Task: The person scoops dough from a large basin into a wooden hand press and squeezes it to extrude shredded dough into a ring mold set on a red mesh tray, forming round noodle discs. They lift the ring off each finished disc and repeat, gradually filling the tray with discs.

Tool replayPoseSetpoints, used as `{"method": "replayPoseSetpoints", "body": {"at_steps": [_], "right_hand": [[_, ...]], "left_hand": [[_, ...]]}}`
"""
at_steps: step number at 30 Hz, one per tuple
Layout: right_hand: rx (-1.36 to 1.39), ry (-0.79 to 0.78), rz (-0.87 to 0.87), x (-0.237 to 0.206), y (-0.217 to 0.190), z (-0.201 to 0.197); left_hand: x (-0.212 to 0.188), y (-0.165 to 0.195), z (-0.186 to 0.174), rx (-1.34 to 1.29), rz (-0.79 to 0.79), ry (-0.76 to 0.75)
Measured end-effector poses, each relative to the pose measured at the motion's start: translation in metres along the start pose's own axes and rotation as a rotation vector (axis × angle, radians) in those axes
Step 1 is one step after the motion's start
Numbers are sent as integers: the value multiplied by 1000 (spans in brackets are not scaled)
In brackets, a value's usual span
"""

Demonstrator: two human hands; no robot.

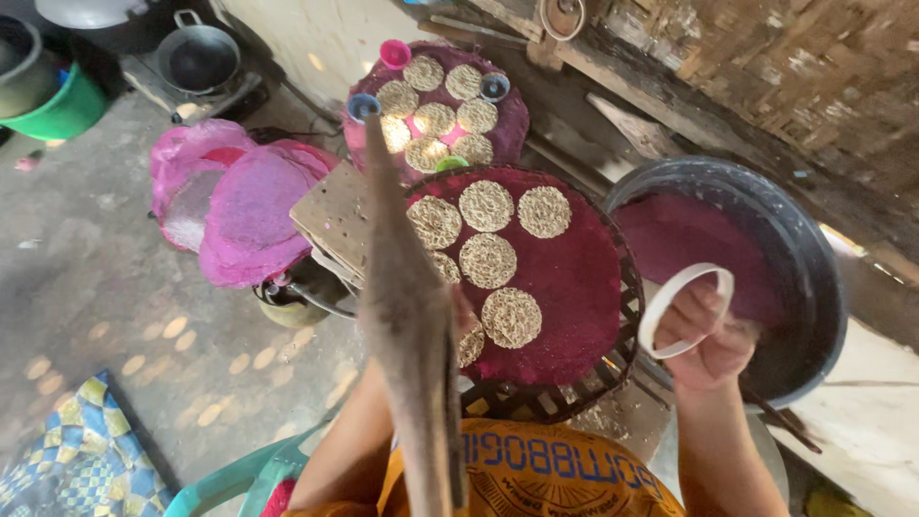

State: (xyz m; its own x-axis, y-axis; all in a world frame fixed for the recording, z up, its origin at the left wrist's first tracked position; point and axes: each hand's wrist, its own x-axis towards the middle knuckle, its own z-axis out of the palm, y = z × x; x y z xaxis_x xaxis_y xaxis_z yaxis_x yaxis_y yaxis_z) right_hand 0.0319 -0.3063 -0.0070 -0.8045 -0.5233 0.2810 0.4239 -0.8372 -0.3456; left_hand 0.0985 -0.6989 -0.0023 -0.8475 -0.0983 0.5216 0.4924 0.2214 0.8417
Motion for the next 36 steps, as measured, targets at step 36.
{"method": "replayPoseSetpoints", "body": {"at_steps": [36], "right_hand": [[-2505,-388,-315,70,62,-9]], "left_hand": [[3,-9,-2,-245,14,-100]]}}
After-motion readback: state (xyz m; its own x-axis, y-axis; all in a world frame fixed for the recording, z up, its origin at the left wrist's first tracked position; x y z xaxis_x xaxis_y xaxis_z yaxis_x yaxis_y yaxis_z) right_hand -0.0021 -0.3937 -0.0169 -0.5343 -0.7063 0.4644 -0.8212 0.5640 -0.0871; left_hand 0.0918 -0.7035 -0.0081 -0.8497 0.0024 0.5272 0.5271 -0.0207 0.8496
